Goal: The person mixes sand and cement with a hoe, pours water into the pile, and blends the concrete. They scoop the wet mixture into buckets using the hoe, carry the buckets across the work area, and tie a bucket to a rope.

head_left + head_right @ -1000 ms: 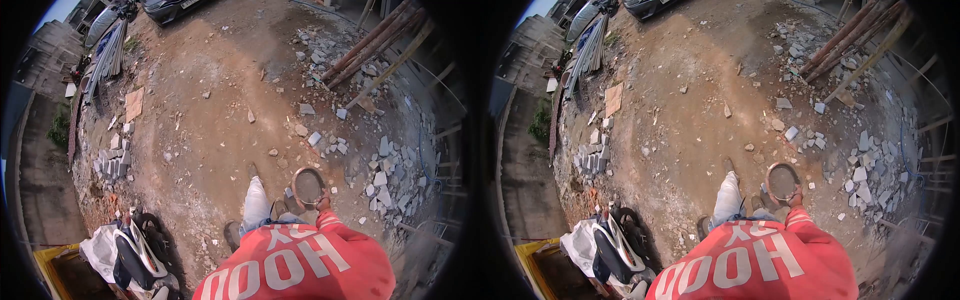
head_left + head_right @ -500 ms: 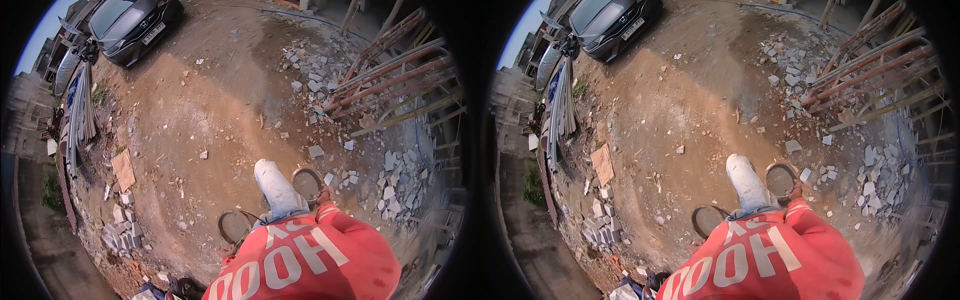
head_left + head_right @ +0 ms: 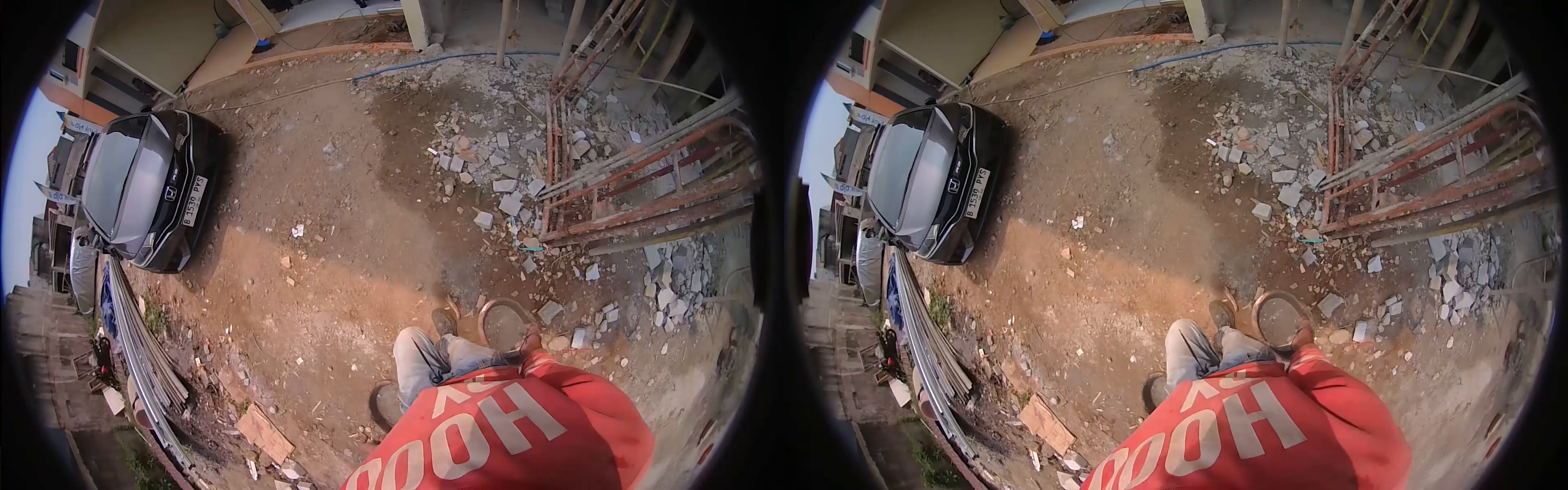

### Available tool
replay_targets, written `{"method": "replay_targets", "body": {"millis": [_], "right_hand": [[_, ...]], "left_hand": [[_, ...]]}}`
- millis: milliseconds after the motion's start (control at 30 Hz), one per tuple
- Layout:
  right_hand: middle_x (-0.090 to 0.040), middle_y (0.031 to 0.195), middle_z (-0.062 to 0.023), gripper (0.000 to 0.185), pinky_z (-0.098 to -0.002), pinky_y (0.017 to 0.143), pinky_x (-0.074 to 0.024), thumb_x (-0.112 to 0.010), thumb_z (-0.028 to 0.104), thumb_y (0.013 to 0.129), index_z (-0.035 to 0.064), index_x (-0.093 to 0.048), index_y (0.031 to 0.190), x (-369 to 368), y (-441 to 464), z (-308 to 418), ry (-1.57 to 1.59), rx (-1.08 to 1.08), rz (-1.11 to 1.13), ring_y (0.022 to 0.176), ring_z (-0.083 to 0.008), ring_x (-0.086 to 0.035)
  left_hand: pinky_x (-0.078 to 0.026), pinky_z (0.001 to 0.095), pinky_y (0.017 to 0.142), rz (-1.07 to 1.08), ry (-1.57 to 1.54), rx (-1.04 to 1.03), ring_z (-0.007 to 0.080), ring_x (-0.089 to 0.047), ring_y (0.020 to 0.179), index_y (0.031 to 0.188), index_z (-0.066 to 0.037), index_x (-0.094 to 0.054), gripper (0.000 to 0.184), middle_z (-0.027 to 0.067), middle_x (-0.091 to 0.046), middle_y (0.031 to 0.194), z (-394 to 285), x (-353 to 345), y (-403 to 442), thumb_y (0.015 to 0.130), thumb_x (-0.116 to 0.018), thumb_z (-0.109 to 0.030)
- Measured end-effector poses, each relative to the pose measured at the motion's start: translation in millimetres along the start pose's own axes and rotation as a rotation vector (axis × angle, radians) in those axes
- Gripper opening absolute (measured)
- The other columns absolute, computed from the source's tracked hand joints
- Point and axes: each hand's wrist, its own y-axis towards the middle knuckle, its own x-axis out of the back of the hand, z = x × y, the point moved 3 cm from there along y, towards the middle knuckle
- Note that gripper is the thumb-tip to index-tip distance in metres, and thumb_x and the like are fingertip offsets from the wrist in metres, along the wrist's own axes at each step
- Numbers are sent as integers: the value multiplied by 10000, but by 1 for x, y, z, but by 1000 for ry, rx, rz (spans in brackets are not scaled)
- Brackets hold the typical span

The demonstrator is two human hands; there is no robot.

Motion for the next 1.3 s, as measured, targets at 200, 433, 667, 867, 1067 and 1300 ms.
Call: {"method": "replay_targets", "body": {"millis": [200, 433, 667, 867, 1067, 1300], "right_hand": [[-343, 485, 13, 310, -375, 382, -333, -581, 406, 846, 194, -437, 672, -168, 17, 21, 136, -155, -133, 373, -166, -312], [-331, 460, 18, 358, -383, 378, -354, -590, 403, 844, 198, -404, 617, -397, 13, 56, 319, -78, -165, 359, -163, -319], [-318, 443, 25, 400, -374, 380, -365, -609, 402, 837, 206, -381, 574, -573, 1, 126, 474, -77, -181, 346, -153, -308], [-306, 429, 31, 439, -367, 381, -375, -626, 401, 832, 213, -361, 536, -705, 59, 226, 619, -115, -169, 336, -144, -299], [-294, 414, 37, 480, -359, 383, -384, -642, 400, 826, 220, -341, 499, -786, 60, 328, 770, -178, -212, 325, -135, -290], [-307, 406, 48, 471, -343, 415, -405, -650, 335, 839, 219, -357, 490, -864, 70, 475, 939, 232, -148, 333, -133, -330]], "left_hand": [[-278, 359, 531, 34, 142, -1, 170, -268, 522, 631, -202, -221, 441, -24, -240, 597, -36, -254, -14, 723, -601, -407], [-231, 332, 506, 50, 318, 21, 151, -225, 488, 624, -216, -206, 442, -50, -206, 574, -50, -573, -38, 710, -607, -380], [-203, 317, 489, 157, 413, 103, 127, -162, 443, 586, -232, -170, 481, -77, -153, 522, -42, -842, -67, 693, -613, -386], [-204, 317, 492, 400, 568, -6, 128, -182, 434, 589, -206, -212, 443, -63, -177, 500, 30, -1070, -99, 719, -586, -405], [-219, 325, 498, 349, 643, -32, 133, -180, 437, 591, -199, -213, 445, -64, -192, 500, 127, -1269, -199, 720, -586, -406], [-237, 335, 505, 344, 815, -43, 139, -179, 439, 595, -191, -214, 448, -64, -209, 499, 262, -1438, -267, 721, -585, -407]]}}
